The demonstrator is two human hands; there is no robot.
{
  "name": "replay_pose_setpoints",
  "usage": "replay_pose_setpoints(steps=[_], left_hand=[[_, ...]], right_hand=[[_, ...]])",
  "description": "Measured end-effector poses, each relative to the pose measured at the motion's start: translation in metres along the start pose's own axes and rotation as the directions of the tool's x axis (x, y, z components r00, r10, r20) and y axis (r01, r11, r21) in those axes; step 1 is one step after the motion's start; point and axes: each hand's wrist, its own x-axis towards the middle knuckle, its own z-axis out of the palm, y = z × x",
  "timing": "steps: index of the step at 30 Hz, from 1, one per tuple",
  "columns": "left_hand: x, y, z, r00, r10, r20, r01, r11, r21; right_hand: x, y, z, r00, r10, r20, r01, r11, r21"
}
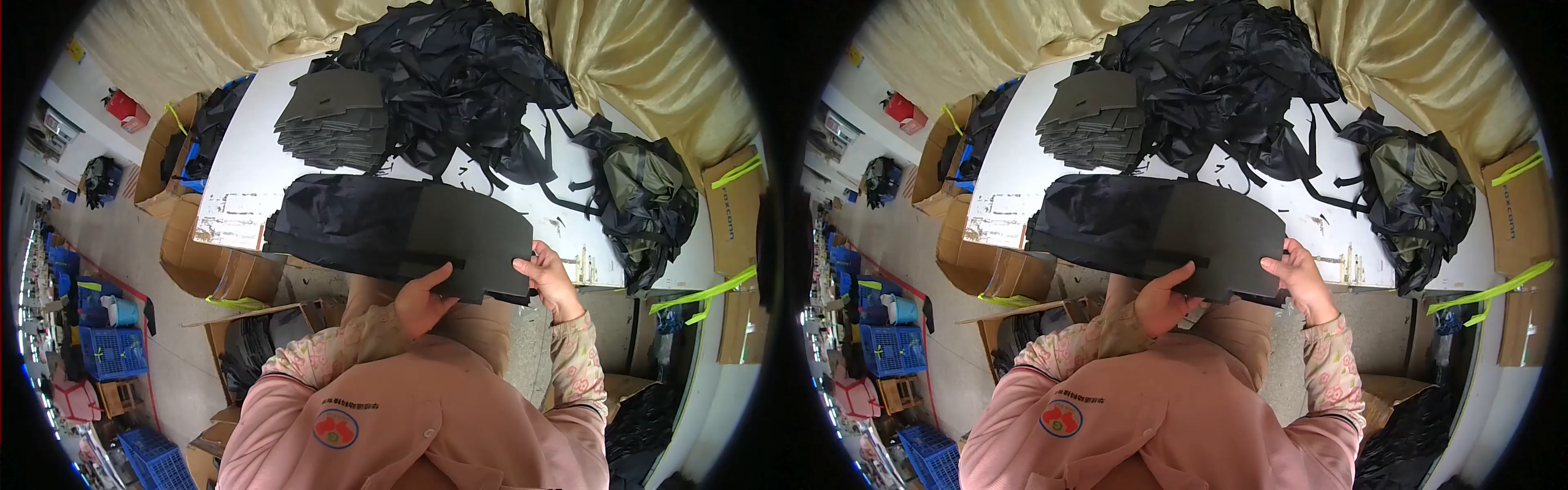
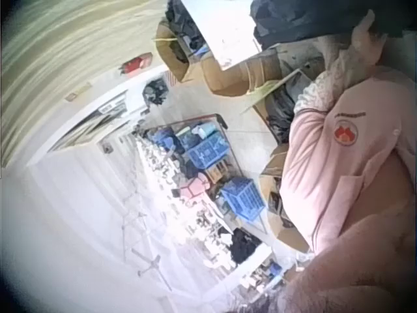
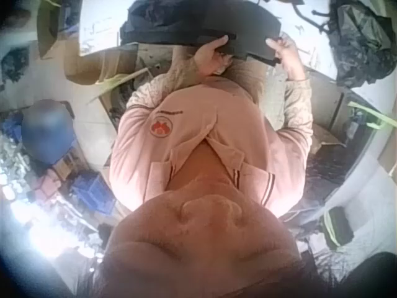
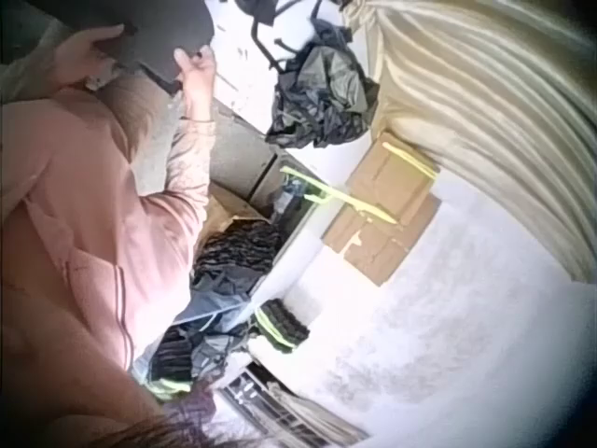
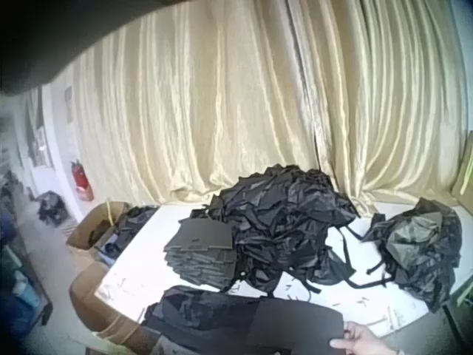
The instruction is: Sorting and stacking various fabric and textile components for a manufacturing process.
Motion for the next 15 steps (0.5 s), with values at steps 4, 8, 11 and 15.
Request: replay_pose_setpoints(steps=[4,8,11,15], left_hand=[[0.001,-0.002,-0.005,0.999,0.038,-0.006,-0.037,0.995,0.091],[0.002,-0.007,-0.010,0.997,0.068,-0.037,-0.065,0.996,0.067],[0.001,-0.008,-0.006,0.997,0.076,-0.029,-0.073,0.992,0.106],[-0.007,0.001,-0.005,0.998,-0.028,-0.061,0.032,0.998,0.055]], right_hand=[[0.003,0.013,0.001,0.991,-0.135,0.000,0.135,0.988,-0.074],[0.003,0.020,0.000,0.976,-0.218,0.012,0.217,0.964,-0.150],[0.001,0.017,0.001,0.975,-0.222,0.004,0.219,0.955,-0.198],[0.000,0.013,-0.005,0.973,-0.229,-0.033,0.221,0.963,-0.156]])
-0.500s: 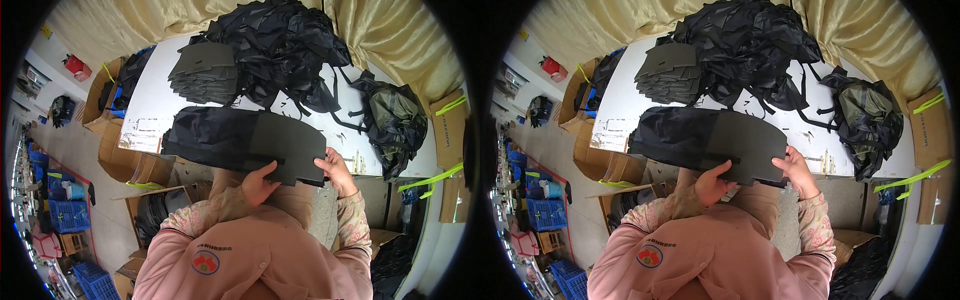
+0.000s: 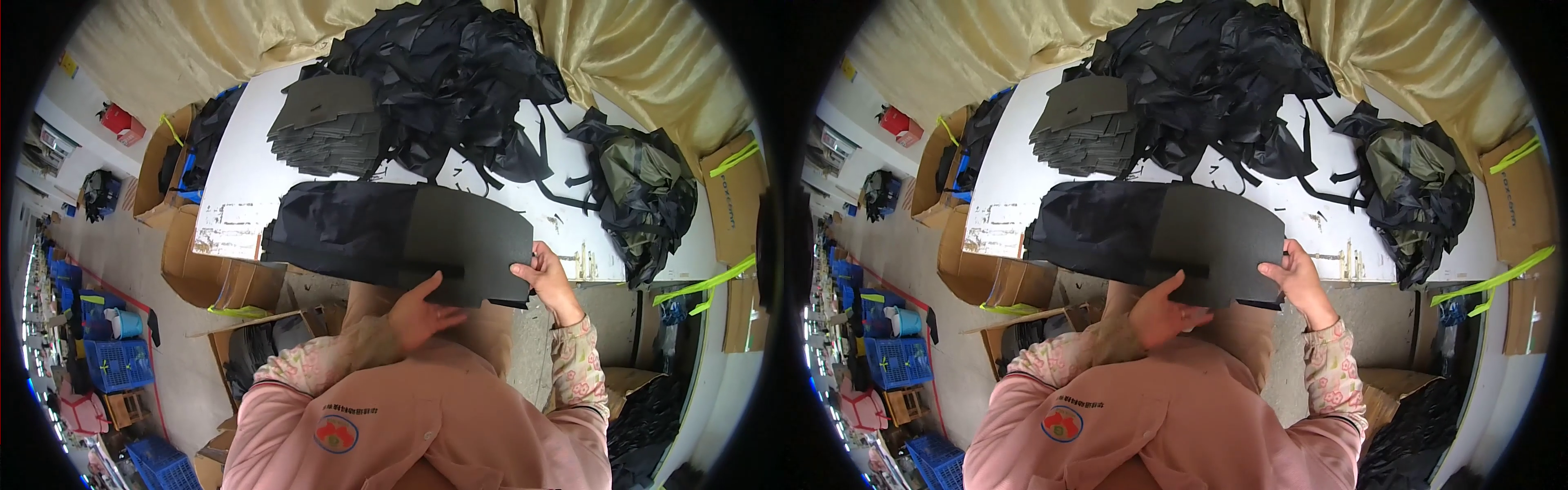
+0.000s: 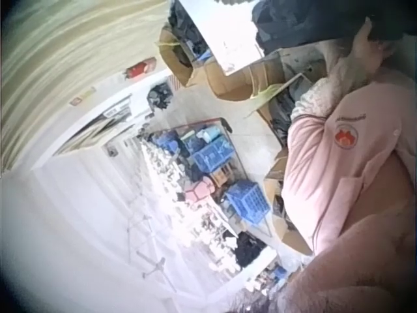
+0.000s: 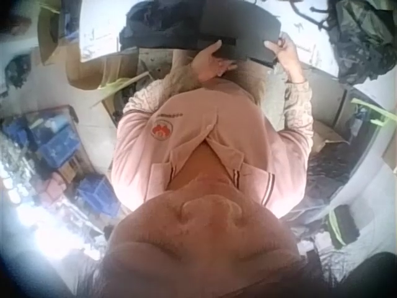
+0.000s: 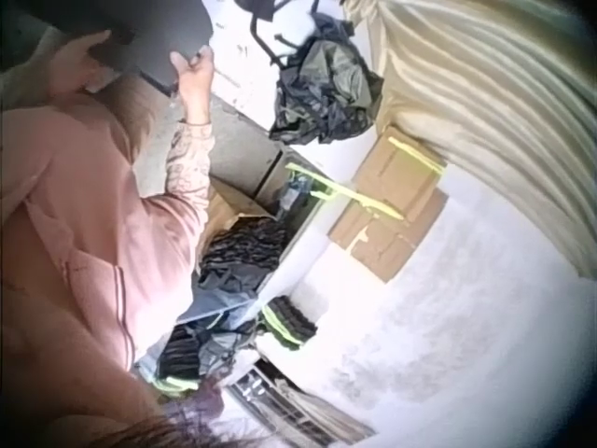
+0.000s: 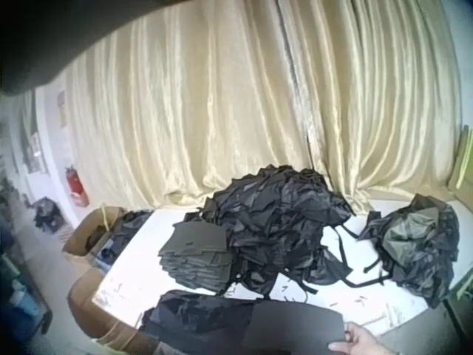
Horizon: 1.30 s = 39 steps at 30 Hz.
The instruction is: Sorting and stacking various fabric and textile components for a manufacturing process.
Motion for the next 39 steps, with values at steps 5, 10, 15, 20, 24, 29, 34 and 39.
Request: replay_pose_setpoints(steps=[5,10,15,20,24,29,34,39], left_hand=[[-0.035,0.035,-0.006,0.742,-0.669,0.044,0.326,0.418,0.848],[-0.011,0.039,0.012,0.574,-0.125,0.809,-0.716,-0.556,0.422],[0.019,0.023,-0.015,0.772,-0.125,0.623,-0.396,-0.861,0.319],[0.021,0.018,-0.019,0.773,-0.132,0.620,-0.394,-0.866,0.307],[0.016,0.023,-0.011,0.809,-0.171,0.562,-0.415,-0.844,0.340],[0.013,0.035,-0.005,0.809,-0.163,0.565,-0.440,-0.806,0.397],[0.014,0.083,0.019,0.616,0.123,0.778,-0.655,-0.468,0.593],[0.015,0.133,0.061,0.422,0.444,0.790,-0.644,-0.467,0.606]], right_hand=[[0.006,-0.009,-0.024,0.971,0.237,0.028,-0.210,0.903,-0.376],[0.069,-0.014,-0.049,0.993,-0.074,-0.095,0.014,0.851,-0.524],[0.194,-0.002,-0.041,0.930,-0.364,0.051,0.305,0.689,-0.657],[0.268,0.011,-0.019,0.946,-0.300,-0.125,0.082,0.591,-0.803],[0.286,-0.012,-0.007,0.906,-0.402,-0.130,0.142,0.579,-0.803],[0.266,-0.099,0.004,0.681,-0.732,-0.011,0.500,0.476,-0.724],[0.204,-0.206,0.016,0.556,-0.828,0.072,0.664,0.390,-0.638],[0.161,-0.284,0.025,0.357,-0.931,0.076,0.756,0.240,-0.608]])
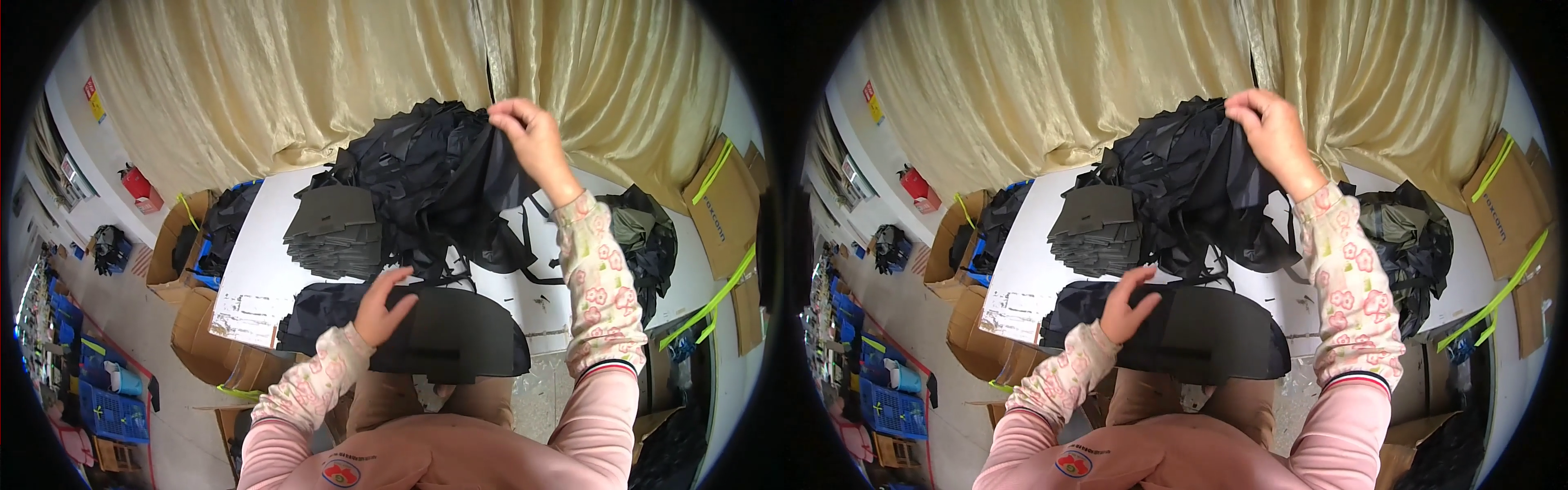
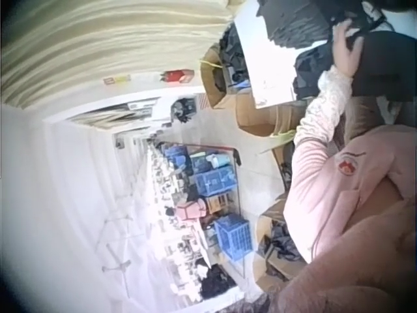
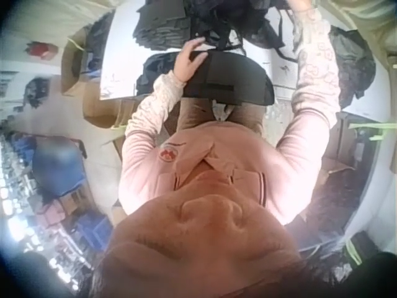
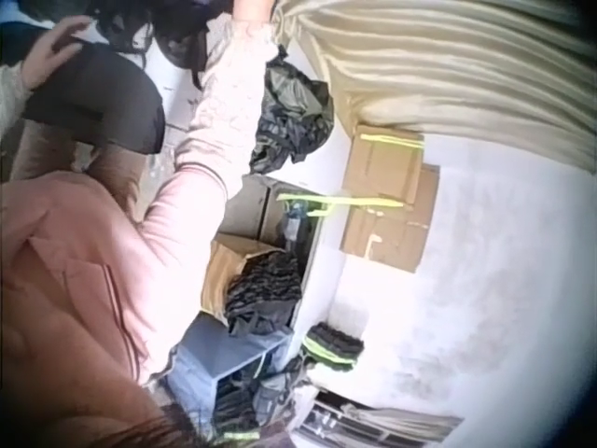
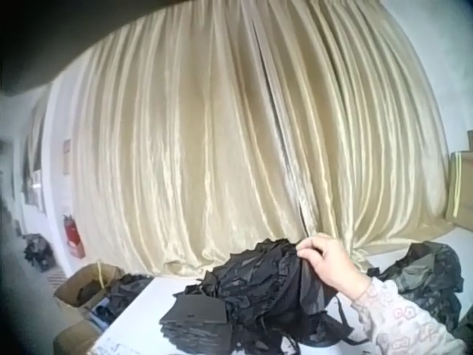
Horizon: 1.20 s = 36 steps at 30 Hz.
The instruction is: Sorting and stacking various fabric and textile components for a manufacturing process.
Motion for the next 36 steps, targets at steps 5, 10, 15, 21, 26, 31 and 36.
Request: replay_pose_setpoints(steps=[5,10,15,21,26,31,36], left_hand=[[0.042,0.021,-0.015,0.997,0.035,-0.063,-0.036,0.999,-0.008],[0.070,0.062,-0.016,0.994,0.111,0.003,-0.108,0.967,-0.231],[0.086,0.102,0.007,0.969,0.182,-0.166,-0.234,0.893,-0.384],[0.088,0.090,0.008,0.974,0.008,-0.226,-0.084,0.941,-0.329],[0.068,0.027,-0.016,0.926,-0.011,-0.377,-0.130,0.929,-0.347],[0.008,-0.026,-0.110,0.876,0.086,-0.475,-0.021,0.990,0.140],[-0.063,-0.024,-0.173,0.961,0.108,-0.255,0.045,0.848,0.528]], right_hand=[[0.049,-0.057,-0.032,0.984,-0.146,-0.106,0.140,0.989,-0.055],[0.070,-0.089,-0.020,0.966,0.113,0.234,-0.126,0.991,0.042],[0.061,-0.140,0.015,0.883,0.177,0.436,-0.376,0.822,0.427],[0.053,-0.194,0.032,0.922,0.030,0.387,-0.293,0.708,0.643],[0.051,-0.218,-0.026,0.943,0.079,0.322,-0.291,0.665,0.688],[-0.002,-0.142,-0.071,0.920,0.160,0.358,-0.341,0.775,0.532],[-0.116,-0.080,-0.086,0.667,0.439,0.601,-0.686,0.676,0.268]])
